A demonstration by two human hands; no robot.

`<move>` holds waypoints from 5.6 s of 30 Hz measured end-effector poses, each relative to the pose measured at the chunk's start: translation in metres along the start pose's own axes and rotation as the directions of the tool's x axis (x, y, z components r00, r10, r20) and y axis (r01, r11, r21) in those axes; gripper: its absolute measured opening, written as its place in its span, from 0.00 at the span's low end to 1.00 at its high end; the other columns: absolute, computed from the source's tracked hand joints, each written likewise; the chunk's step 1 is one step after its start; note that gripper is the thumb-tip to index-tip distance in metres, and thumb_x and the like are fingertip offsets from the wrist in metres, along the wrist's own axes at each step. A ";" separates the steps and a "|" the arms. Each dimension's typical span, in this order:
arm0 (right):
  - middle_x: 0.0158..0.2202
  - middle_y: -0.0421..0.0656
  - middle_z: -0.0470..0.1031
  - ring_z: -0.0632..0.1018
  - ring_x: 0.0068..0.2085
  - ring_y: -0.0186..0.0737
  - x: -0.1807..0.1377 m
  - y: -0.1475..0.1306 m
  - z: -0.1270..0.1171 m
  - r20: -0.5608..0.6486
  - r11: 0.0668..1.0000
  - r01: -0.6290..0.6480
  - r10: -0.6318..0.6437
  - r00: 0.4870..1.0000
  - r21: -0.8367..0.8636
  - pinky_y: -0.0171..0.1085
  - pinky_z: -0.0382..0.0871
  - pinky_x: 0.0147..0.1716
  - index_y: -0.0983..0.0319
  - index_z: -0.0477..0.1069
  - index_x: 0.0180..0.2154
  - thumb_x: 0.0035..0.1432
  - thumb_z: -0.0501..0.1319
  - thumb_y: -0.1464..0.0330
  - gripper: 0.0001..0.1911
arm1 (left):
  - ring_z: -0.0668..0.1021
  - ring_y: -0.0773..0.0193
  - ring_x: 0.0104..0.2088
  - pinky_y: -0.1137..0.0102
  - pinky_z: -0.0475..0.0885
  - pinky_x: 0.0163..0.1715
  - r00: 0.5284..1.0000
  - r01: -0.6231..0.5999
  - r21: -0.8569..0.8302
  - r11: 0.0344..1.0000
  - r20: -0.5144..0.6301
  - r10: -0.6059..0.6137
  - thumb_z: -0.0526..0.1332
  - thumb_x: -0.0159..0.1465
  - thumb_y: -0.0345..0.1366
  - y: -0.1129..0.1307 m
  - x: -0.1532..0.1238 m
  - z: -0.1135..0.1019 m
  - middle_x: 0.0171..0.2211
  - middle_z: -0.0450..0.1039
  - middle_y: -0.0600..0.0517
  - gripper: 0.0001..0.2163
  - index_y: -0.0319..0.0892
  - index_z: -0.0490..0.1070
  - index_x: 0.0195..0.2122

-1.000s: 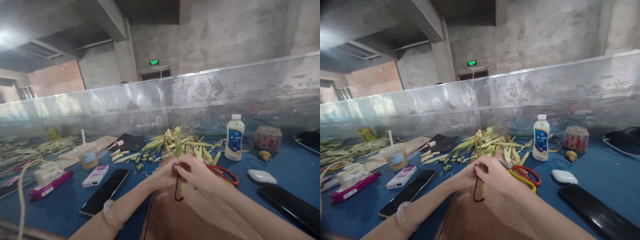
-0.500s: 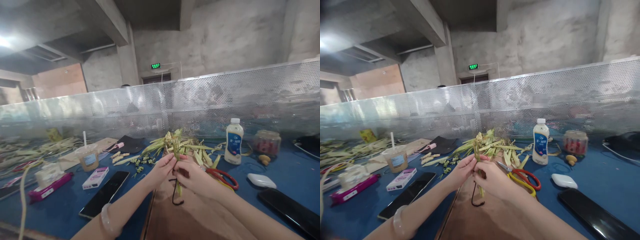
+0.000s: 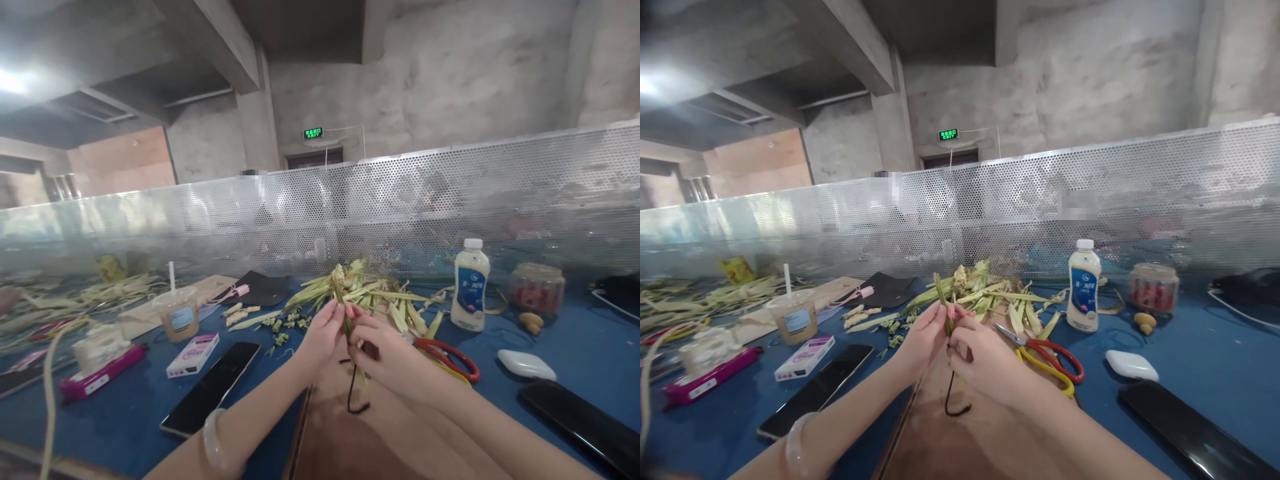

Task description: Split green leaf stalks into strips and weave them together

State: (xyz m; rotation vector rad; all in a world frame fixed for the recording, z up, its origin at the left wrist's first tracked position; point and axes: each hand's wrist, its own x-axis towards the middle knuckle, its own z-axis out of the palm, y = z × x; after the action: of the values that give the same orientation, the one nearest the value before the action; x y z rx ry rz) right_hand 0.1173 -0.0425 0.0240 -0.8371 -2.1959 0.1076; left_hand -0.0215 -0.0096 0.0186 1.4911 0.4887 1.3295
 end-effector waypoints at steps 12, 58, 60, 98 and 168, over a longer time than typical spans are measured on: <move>0.43 0.46 0.66 0.66 0.45 0.41 0.033 -0.030 -0.071 -0.139 0.935 0.209 -0.256 0.957 -0.288 0.45 0.64 0.45 0.61 0.68 0.33 0.57 0.52 0.72 0.07 | 0.60 0.74 0.17 0.75 0.60 0.20 0.996 0.046 0.254 0.966 0.059 -0.063 0.50 0.61 0.44 0.014 0.007 -0.011 0.20 0.56 0.58 0.12 0.40 0.60 0.28; 0.34 0.44 0.70 0.71 0.37 0.38 0.000 0.001 -0.033 -0.299 0.967 0.112 -0.180 0.937 -0.230 0.39 0.67 0.37 0.59 0.67 0.34 0.56 0.52 0.71 0.06 | 0.50 0.77 0.15 0.77 0.43 0.14 0.988 0.155 0.014 0.988 -0.029 -0.155 0.54 0.56 0.52 0.011 -0.003 -0.001 0.17 0.52 0.60 0.18 0.40 0.64 0.34; 0.33 0.44 0.70 0.71 0.37 0.39 -0.004 0.003 -0.023 -0.324 0.961 0.121 -0.200 0.925 -0.247 0.40 0.67 0.37 0.59 0.67 0.34 0.56 0.52 0.73 0.06 | 0.50 0.78 0.15 0.77 0.44 0.14 0.988 0.155 0.016 0.988 -0.015 -0.154 0.55 0.56 0.51 0.010 -0.003 0.000 0.18 0.53 0.60 0.18 0.40 0.64 0.36; 0.30 0.42 0.72 0.73 0.31 0.36 -0.025 -0.003 0.020 -0.293 0.886 -0.247 0.375 0.879 0.393 0.33 0.66 0.33 0.61 0.66 0.33 0.58 0.50 0.65 0.09 | 0.54 0.76 0.15 0.75 0.47 0.17 0.988 0.045 0.366 0.929 0.123 -0.096 0.53 0.59 0.45 0.002 -0.010 0.003 0.13 0.50 0.60 0.15 0.37 0.64 0.24; 0.31 0.44 0.70 0.69 0.37 0.41 -0.021 0.015 0.001 -0.453 0.984 -0.157 0.178 0.874 0.084 0.41 0.64 0.38 0.60 0.69 0.29 0.56 0.52 0.70 0.08 | 0.57 0.76 0.14 0.77 0.50 0.15 0.980 0.151 0.242 0.959 0.093 -0.178 0.61 0.53 0.42 0.011 -0.008 -0.001 0.12 0.56 0.59 0.12 0.37 0.69 0.30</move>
State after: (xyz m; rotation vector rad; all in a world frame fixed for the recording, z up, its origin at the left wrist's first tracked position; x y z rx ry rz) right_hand 0.1346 -0.0435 0.0053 -0.9207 -1.6690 0.0369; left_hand -0.0282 -0.0199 0.0237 1.6693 0.6991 1.0785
